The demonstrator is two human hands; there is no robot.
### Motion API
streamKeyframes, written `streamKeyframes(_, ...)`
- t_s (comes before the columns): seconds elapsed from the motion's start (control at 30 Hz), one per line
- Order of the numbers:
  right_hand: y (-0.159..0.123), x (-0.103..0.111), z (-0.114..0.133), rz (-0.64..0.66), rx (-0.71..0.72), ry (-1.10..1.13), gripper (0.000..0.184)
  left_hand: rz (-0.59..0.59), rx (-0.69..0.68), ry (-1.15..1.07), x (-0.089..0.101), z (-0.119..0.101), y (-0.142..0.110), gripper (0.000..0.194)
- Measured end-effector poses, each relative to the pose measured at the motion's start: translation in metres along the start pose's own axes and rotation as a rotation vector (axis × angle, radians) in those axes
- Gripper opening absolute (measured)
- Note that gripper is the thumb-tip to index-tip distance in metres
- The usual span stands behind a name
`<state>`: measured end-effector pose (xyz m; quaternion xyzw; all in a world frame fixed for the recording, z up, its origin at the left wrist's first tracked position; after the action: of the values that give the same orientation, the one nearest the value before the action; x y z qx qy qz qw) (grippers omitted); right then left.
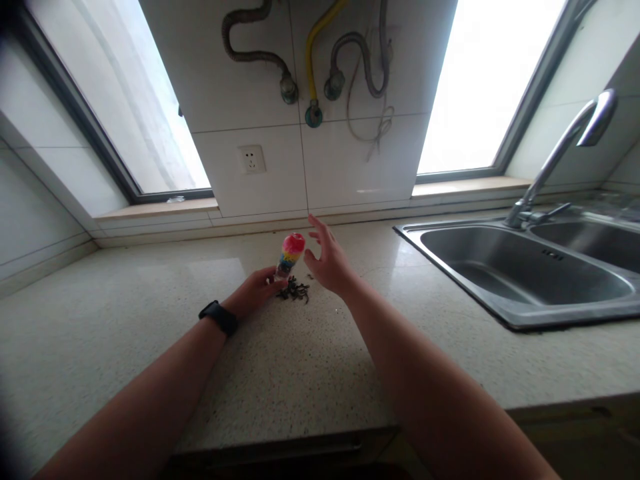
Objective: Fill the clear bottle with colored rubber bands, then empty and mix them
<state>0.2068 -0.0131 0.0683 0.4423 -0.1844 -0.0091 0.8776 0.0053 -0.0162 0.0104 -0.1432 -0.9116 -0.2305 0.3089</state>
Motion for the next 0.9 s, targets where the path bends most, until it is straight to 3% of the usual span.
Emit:
streamKeyframes(0.13, 0.006, 0.008, -0.025, -0.147, -0.244, 0.247, 0.043, -0.02, 0.022, 0.023, 0.0, 0.001, 0.001, 0.03)
streamKeyframes(0.27, 0.009, 0.012, -0.03, -0.116, -0.308, 0.375, 0.052, -0.042, 0.034, 0.034, 0.0, 0.002, 0.001, 0.029)
streamKeyframes(0.43, 0.004, 0.001, -0.018, 0.041, -0.252, 0.44, 0.066, -0.059, 0.026, 0.032, 0.001, 0.0, 0.001, 0.029)
streamKeyframes(0.53, -0.002, -0.016, -0.011, 0.206, -0.24, 0.485, 0.06, -0.042, 0.009, 0.049, -0.001, 0.002, 0.001, 0.029)
streamKeyframes(0.6, -0.004, -0.022, -0.008, 0.245, -0.243, 0.475, 0.051, -0.021, -0.003, 0.073, -0.003, 0.005, 0.003, 0.029)
streamKeyframes(0.7, -0.003, -0.018, -0.007, 0.153, -0.23, 0.387, 0.041, -0.026, -0.012, 0.083, -0.005, 0.01, 0.005, 0.041)
streamKeyframes(0.83, -0.004, -0.002, -0.009, -0.121, -0.162, 0.218, 0.038, -0.102, 0.028, 0.037, -0.002, 0.012, 0.005, 0.061)
streamKeyframes(0.9, -0.007, -0.003, -0.013, -0.107, -0.169, 0.117, 0.036, -0.116, 0.057, 0.022, -0.001, 0.01, 0.005, 0.057)
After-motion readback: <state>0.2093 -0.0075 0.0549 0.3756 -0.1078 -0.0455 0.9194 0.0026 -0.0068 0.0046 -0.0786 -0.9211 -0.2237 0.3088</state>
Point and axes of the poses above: each hand's wrist, its own y-axis towards the middle knuckle, its own x-axis out of the back of the hand, z = x × y, the point moved 4 cm from there along y, towards the middle knuckle, and after that the axes turned 1 degree about -y, right-handed, at the moved point
